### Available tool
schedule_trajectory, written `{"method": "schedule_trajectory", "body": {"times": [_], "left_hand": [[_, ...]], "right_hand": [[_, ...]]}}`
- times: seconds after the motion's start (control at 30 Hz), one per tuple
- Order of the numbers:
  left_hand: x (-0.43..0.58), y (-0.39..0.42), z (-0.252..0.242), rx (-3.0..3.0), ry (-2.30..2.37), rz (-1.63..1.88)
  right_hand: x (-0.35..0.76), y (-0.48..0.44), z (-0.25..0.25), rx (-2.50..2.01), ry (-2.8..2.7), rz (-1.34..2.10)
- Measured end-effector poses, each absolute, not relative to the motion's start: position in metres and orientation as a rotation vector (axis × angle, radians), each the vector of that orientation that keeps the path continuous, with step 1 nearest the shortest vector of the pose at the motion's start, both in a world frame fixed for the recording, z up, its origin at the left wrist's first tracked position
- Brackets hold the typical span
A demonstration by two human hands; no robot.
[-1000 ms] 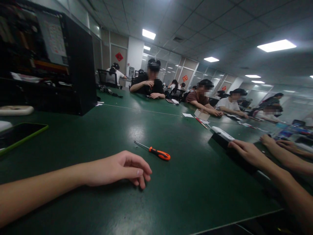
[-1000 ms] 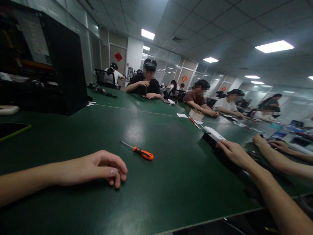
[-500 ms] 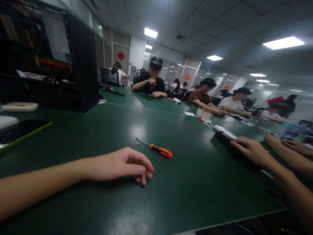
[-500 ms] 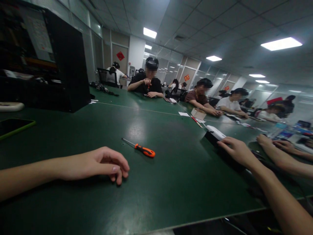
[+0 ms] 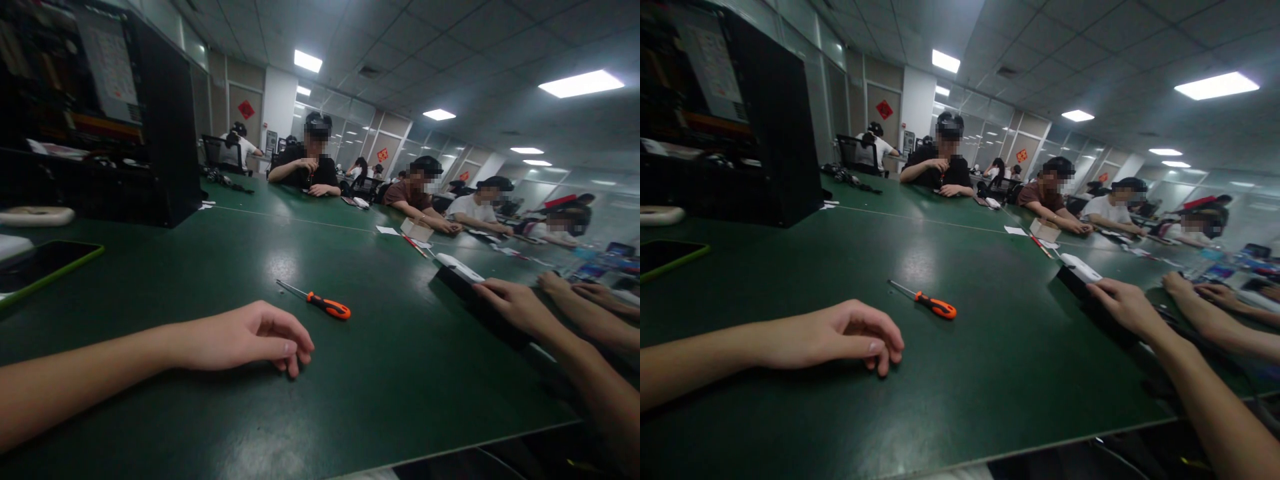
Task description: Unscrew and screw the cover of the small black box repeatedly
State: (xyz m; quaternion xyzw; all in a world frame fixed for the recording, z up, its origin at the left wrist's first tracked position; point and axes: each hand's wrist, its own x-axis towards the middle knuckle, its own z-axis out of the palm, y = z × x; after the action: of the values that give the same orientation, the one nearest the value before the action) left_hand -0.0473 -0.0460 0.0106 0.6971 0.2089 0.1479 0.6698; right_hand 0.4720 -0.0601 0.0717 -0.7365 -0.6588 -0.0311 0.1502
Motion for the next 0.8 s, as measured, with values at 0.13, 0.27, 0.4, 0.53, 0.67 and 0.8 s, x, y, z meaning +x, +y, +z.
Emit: {"method": "schedule_trajectory", "body": {"times": [0.13,0.27,0.4,0.53,0.67,0.8], "left_hand": [[-0.047,-0.046,0.009,1.557,0.484,0.341],[-0.047,-0.046,0.009,1.545,0.482,0.338],[-0.046,-0.047,0.011,1.533,0.509,0.353],[-0.045,-0.048,0.014,1.521,0.542,0.375],[-0.044,-0.048,0.013,1.530,0.538,0.412],[-0.043,-0.046,0.010,1.539,0.559,0.492]], "right_hand": [[0.473,-0.065,0.074,-2.221,-1.804,-0.117],[0.483,-0.058,0.088,-2.331,-1.709,-0.160],[0.488,-0.029,0.113,-2.448,-1.692,-0.164],[0.487,0.004,0.121,-2.566,-1.767,0.046],[0.478,0.017,0.113,-2.588,-1.826,0.290],[0.451,0.021,0.117,-2.500,-1.935,0.365]]}}
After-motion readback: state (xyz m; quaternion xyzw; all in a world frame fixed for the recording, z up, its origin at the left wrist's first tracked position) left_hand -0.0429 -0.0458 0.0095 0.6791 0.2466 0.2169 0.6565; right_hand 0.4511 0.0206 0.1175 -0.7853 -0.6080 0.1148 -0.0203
